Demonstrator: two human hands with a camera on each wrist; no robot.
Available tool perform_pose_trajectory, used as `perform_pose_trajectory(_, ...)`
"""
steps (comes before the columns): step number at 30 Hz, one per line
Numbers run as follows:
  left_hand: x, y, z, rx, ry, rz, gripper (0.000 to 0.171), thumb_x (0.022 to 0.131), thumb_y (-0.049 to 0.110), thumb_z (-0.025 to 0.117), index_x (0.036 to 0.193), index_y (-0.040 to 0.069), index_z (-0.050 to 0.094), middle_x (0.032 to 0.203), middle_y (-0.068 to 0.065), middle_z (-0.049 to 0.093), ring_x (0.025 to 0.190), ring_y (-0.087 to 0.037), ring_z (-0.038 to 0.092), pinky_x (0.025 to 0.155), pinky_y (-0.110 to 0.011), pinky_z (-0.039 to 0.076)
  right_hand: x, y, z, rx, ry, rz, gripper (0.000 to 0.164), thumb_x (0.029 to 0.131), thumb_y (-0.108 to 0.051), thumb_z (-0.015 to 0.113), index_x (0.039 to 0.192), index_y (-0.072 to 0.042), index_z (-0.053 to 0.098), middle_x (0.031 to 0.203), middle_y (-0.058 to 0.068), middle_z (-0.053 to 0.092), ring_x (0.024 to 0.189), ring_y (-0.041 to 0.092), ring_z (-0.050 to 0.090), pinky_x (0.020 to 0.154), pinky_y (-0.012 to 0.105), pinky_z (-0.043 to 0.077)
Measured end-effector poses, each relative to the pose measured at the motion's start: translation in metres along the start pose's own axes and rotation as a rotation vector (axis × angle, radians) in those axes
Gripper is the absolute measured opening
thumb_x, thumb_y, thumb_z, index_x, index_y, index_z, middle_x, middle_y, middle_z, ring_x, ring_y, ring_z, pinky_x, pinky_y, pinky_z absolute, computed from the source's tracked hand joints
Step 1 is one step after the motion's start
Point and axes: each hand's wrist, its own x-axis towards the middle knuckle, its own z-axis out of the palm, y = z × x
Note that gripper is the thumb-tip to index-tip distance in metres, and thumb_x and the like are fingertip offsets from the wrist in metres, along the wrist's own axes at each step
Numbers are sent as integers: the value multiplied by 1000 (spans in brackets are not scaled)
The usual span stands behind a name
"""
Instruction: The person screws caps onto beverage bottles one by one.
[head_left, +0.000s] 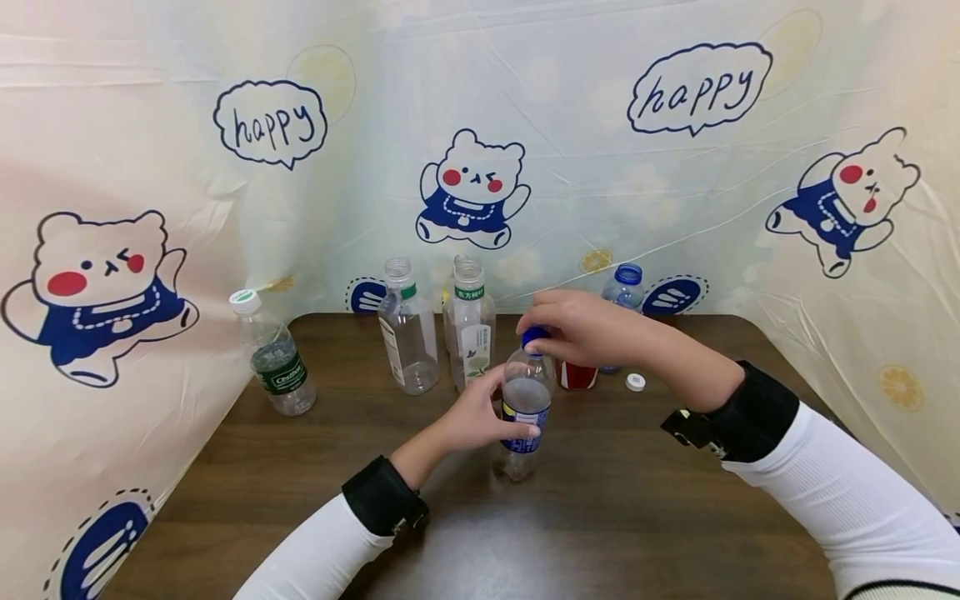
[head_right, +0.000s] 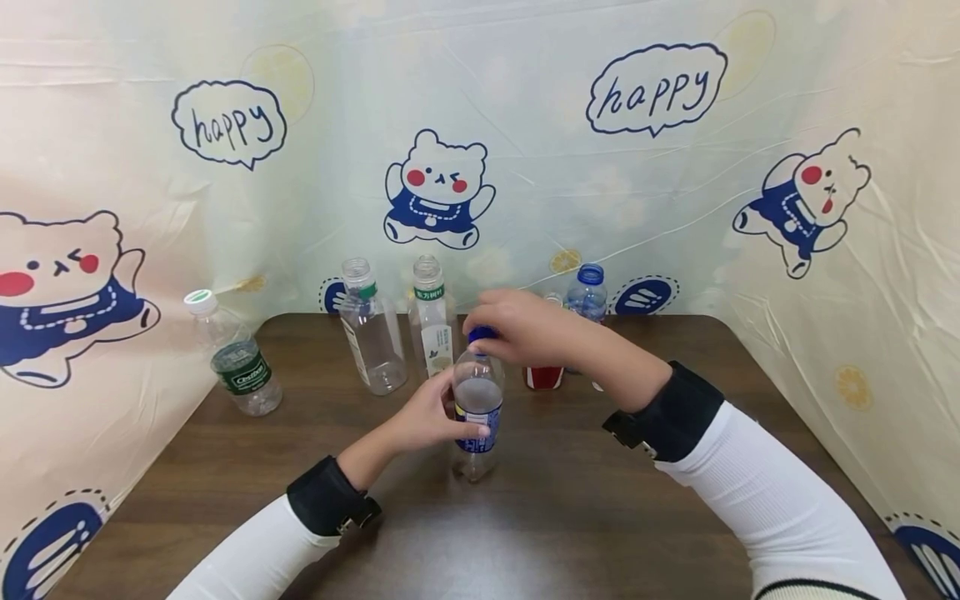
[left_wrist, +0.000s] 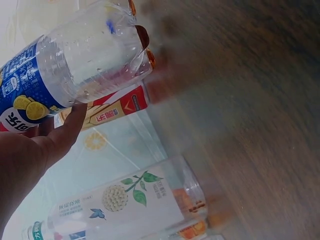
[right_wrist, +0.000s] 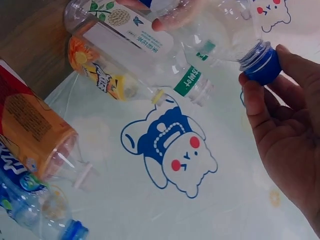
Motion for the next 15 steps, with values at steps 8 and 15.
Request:
perform_pose_trajectory(8,-5,2,-3,-9,14,-34,67,81,15,81,138,15,46,123,-5,58,108,-20,60,86,-35,54,-12,12,7,167,72,95,22,95,-18,65,113,-7,69,102,2,67,92,16,62,81,37,54)
perform_pose_trajectory(15,-10,2,-7,16,44,-62,71,80,16,82,140,14,45,125,-7,56,110,-23,59,87,-37,54,-28,27,26,235,138,178,21,96,-14,63,115,-7,68,107,4,68,97,20,62,81,39,55)
